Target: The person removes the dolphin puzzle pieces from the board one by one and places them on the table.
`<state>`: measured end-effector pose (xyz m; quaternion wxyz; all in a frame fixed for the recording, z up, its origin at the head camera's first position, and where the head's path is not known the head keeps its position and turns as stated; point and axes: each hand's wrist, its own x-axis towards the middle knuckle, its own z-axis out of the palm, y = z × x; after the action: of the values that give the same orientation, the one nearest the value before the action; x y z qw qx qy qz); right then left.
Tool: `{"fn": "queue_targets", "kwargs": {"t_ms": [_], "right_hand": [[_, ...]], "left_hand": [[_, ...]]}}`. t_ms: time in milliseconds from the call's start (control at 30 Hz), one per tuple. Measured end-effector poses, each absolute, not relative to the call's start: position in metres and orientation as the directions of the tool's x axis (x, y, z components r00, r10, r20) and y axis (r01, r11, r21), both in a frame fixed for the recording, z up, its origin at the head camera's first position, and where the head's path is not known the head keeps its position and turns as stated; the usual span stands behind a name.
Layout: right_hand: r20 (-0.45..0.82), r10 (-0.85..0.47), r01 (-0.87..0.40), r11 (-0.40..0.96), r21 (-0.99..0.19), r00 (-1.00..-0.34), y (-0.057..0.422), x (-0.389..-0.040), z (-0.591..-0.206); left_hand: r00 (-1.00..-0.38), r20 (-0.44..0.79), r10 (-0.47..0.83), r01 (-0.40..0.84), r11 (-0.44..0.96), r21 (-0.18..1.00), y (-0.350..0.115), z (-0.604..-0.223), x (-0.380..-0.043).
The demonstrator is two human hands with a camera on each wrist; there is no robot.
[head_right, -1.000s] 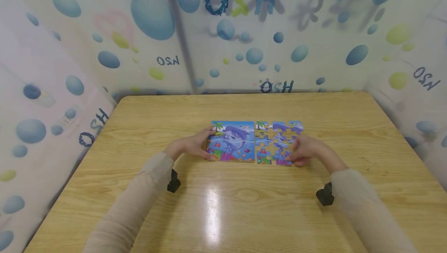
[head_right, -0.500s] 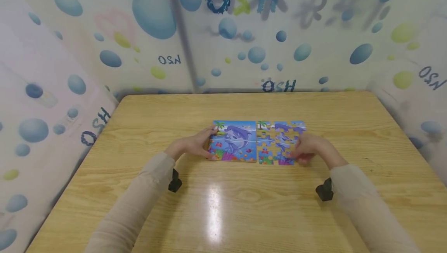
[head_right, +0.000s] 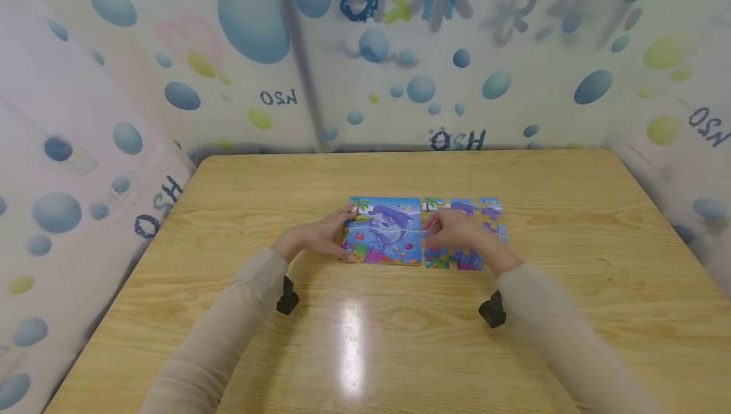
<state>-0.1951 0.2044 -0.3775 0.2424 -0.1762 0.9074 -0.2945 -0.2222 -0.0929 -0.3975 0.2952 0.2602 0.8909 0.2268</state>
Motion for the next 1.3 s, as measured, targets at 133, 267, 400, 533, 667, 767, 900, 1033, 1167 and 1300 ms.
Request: {"fn": "queue_targets", "kwargs": {"t_ms": [133,267,400,533,667,767,900,1033,1167,1300], "right_hand": [[-0.272,-0.515,-0.28,0.755,-0.593,-0.813,0.183,-0.195,-0.381],[-0.279,-0.519,-0.3,0.769,-0.564,-0.808,0.17,-0.192,-0.384],[-0.3,-0.505,-0.286,0.785,-0.55,-0.809,0.162,-0.191,-0.383],[-0.3,-0.504,-0.293,0.791,-0.537,-0.81,0.16,-0.192,-0.384],[-0.288,-0.505,-0.282,0.777,-0.563,-0.814,0.16,-0.194,-0.387],[-0.284,-0.502,-0.258,0.759,-0.598,-0.817,0.16,-0.194,-0.387],[-0.286,-0.496,-0.221,0.735,-0.641,-0.82,0.161,-0.192,-0.385],[-0.266,-0.503,-0.206,0.699,-0.684,-0.822,0.162,-0.191,-0.384],[-0.263,-0.532,-0.183,0.644,-0.743,-0.805,0.165,-0.193,-0.386],[-0.292,-0.534,-0.115,0.602,-0.79,-0.793,0.17,-0.194,-0.384]], "left_hand": [[-0.689,-0.407,0.6,0.327,0.758,0.564,-0.093,-0.398,-0.222],[-0.684,-0.413,0.601,0.321,0.757,0.569,-0.092,-0.399,-0.221],[-0.683,-0.42,0.598,0.319,0.761,0.565,-0.091,-0.399,-0.22],[-0.683,-0.416,0.6,0.325,0.76,0.562,-0.09,-0.398,-0.219],[-0.682,-0.413,0.603,0.331,0.759,0.561,-0.09,-0.398,-0.219],[-0.683,-0.415,0.601,0.328,0.76,0.562,-0.09,-0.398,-0.219],[-0.685,-0.414,0.6,0.318,0.757,0.571,-0.091,-0.397,-0.219],[-0.685,-0.406,0.605,0.323,0.752,0.575,-0.092,-0.397,-0.219],[-0.684,-0.407,0.605,0.321,0.752,0.576,-0.093,-0.398,-0.22],[-0.685,-0.406,0.605,0.313,0.747,0.586,-0.095,-0.398,-0.22]]}}
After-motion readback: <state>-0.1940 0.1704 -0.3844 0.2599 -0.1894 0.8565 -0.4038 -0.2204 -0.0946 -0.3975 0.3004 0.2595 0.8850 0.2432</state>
